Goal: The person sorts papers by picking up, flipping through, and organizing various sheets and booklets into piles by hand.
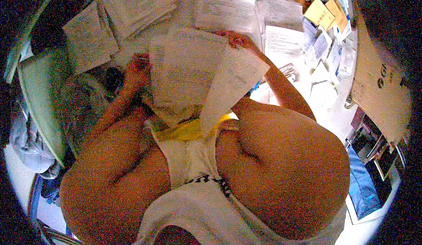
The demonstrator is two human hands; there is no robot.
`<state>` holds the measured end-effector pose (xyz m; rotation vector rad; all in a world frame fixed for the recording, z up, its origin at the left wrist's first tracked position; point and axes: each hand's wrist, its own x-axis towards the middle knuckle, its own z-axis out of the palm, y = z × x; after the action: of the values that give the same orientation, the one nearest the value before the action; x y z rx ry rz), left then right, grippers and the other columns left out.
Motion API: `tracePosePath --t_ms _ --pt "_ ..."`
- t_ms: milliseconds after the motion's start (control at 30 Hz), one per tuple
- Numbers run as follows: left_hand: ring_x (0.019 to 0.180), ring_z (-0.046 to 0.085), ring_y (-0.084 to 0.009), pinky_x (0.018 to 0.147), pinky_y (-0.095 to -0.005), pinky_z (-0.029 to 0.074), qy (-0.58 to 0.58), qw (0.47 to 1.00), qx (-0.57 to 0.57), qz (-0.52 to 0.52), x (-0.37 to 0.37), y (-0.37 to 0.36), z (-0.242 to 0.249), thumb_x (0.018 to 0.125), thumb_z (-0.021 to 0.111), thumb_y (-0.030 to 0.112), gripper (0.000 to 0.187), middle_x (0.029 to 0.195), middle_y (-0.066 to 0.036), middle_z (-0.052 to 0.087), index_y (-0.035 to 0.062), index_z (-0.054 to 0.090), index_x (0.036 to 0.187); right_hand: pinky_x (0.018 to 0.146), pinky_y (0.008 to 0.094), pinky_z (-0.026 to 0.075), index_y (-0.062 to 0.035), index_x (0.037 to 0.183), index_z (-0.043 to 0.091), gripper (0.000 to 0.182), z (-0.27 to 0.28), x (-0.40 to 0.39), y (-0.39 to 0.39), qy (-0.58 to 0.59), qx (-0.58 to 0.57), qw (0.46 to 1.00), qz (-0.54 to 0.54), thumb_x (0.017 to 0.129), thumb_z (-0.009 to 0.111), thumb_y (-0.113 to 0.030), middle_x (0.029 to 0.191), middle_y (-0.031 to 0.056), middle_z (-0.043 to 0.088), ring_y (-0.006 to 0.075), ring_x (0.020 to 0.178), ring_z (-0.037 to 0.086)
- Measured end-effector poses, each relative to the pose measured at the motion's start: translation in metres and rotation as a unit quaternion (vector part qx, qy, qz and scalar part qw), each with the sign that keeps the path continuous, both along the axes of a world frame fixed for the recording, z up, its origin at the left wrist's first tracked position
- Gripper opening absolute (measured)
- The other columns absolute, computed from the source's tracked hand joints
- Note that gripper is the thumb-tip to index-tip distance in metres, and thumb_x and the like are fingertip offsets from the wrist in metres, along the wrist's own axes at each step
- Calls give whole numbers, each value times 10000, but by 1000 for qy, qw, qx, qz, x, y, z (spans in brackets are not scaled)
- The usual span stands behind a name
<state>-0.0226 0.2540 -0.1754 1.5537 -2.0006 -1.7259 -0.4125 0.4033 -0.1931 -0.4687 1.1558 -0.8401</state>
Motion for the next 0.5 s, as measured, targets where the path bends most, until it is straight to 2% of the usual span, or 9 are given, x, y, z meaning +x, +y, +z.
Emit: tracePosePath --t_ms 100,133,167,233,300,333,400,433,500 --pt "832 612 -191 736 -310 504 -32 998 -44 28 9 -5 -9 806 658 30 357 930 -95 627 61 527 1137 989 359 388 -97 898 492 199 -2 -5 -1 5 0 1000 -1 867 655 -207 1296 138 506 248 1162 500" --pt "832 612 -191 736 -310 504 -32 998 -44 28 0 -5 7 806 658 30 357 930 -95 627 61 527 1137 987 363 392 -95 918 495 201 -2 -6 -1 7 1 1000 -1 868 652 -210 1286 141 513 252 1156 505" --pt "869 609 -203 759 -318 500 -47 990 -127 49 -9 -3 25 800 656 31 351 964 -108 620 53 532 1128 984 367 395 -92 939 498 205 -2 -5 -1 8 0 1000 -3 870 648 -212 1277 144 519 257 1151 510" --pt "906 606 -215 783 -326 496 -62 973 -210 70 -16 -7 41 794 654 32 346 998 -120 613 44 536 1119 980 375 401 -86 981 503 218 -2 -6 -1 18 -2 1000 -2 873 642 -217 1259 149 532 266 1140 519" --pt "950 603 -223 792 -325 504 18 985 -170 6 -17 -14 41 794 641 20 364 1072 -138 593 28 523 1138 976 382 408 -81 1023 509 239 -4 -6 -3 35 -7 999 -3 876 635 -221 1241 155 545 275 1129 528" --pt "950 603 -223 792 -325 504 16 985 -170 5 -21 -13 41 794 641 20 364 1072 -138 593 28 523 1138 974 386 411 -78 1044 512 251 -6 -6 -4 48 -9 999 -1 878 631 -223 1232 158 552 279 1124 533" --pt "954 604 -222 802 -330 510 65 994 -58 -65 -32 -6 41 811 633 26 394 1090 -128 597 25 497 1181 970 394 418 -72 1086 517 279 -11 -3 -6 88 -18 996 0 881 625 -228 1213 164 565 289 1113 542" --pt "954 604 -222 802 -330 510 65 994 -58 -66 -33 -3 37 811 633 26 394 1090 -128 597 25 497 1181 968 398 421 -69 1106 520 294 -14 -2 -7 112 -23 993 -1 883 621 -230 1204 167 571 293 1108 547" --pt "949 600 -207 798 -325 515 111 992 17 -63 -33 3 28 838 614 30 402 1091 -113 599 36 477 1216 963 406 427 -64 1148 525 326 -26 5 -8 205 -46 978 4 886 614 -235 1186 173 584 302 1097 556"
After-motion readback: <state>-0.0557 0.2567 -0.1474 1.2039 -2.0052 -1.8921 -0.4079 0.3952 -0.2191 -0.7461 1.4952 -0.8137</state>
